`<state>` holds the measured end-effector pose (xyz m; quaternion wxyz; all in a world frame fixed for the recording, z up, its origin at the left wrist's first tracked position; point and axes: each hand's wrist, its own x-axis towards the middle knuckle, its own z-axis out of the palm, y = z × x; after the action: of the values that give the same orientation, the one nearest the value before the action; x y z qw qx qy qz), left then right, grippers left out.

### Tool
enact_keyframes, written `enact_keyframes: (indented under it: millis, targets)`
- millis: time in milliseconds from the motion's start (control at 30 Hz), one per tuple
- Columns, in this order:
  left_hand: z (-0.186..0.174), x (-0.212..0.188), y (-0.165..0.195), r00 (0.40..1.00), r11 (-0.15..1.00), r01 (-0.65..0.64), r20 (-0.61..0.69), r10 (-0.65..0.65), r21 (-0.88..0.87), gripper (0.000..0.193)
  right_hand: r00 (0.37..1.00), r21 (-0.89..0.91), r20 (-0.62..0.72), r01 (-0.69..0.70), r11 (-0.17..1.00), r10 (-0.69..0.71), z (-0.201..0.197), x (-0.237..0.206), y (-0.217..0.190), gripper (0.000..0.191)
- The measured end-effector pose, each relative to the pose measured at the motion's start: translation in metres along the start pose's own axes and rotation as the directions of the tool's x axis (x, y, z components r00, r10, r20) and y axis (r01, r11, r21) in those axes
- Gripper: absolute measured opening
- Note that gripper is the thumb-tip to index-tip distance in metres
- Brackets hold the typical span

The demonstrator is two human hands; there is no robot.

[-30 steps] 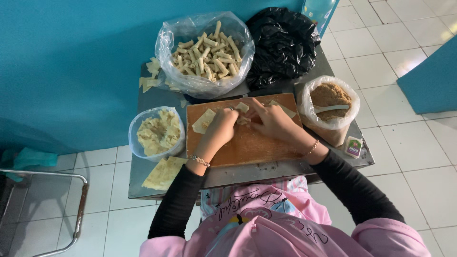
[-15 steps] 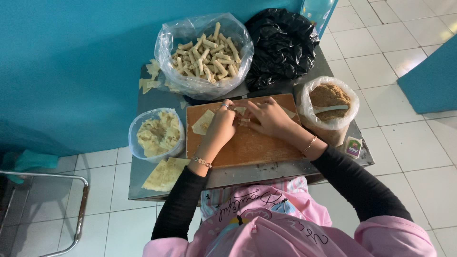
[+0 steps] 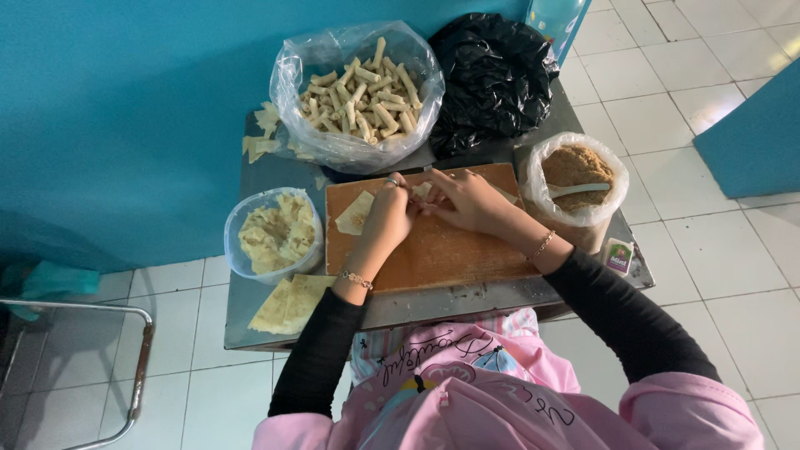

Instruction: The person folds triangular pastry wrappers and arranges them on a wooden board, then spoons a brown filling from a bag onto the wrappers and folds them into filled pastries by hand. A bowl of dough-like mixture and a bag of rolled dough pieces sit on the table.

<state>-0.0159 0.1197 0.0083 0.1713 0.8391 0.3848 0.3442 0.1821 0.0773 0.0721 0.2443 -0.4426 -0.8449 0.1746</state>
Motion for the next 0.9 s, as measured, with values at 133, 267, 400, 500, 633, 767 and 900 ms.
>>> enact_keyframes:
  millis: [133,267,400,500,633,767,900]
  targets:
    - [0.007,0.004,-0.005,0.998,0.998,0.062,-0.02,-0.062,0.001,0.01,0.992,-0.048,-0.092,0.088,0.995,-0.092,0.005,-0.001,0.004,0.028]
    - [-0.002,0.006,0.002,0.997,0.996,0.042,-0.062,-0.047,-0.075,0.01,0.983,-0.078,-0.147,0.1,0.992,-0.111,0.01,0.003,0.012,0.014]
    - [-0.018,0.006,0.023,0.989,0.984,0.143,-0.006,-0.145,-0.109,0.019,0.989,-0.096,-0.14,-0.059,0.994,0.045,0.016,0.005,0.008,0.009]
    - [-0.025,0.0,0.035,0.998,0.982,0.012,-0.058,-0.001,0.19,0.006,0.98,-0.221,-0.198,-0.072,0.973,0.027,0.017,0.003,0.003,0.007]
    - [-0.025,-0.007,0.039,0.992,0.953,-0.069,-0.085,0.098,0.297,0.011,0.976,-0.245,-0.208,-0.117,0.963,0.066,0.015,0.003,0.002,0.011]
    - [-0.021,-0.007,0.034,0.999,0.952,-0.036,-0.027,0.046,0.304,0.012,0.984,-0.357,-0.18,-0.063,0.932,-0.003,0.019,-0.002,0.001,0.009]
    - [-0.016,-0.004,0.026,1.0,0.979,-0.025,-0.003,0.026,0.204,0.011,0.956,-0.407,-0.277,-0.027,0.913,-0.095,0.024,-0.009,0.0,0.021]
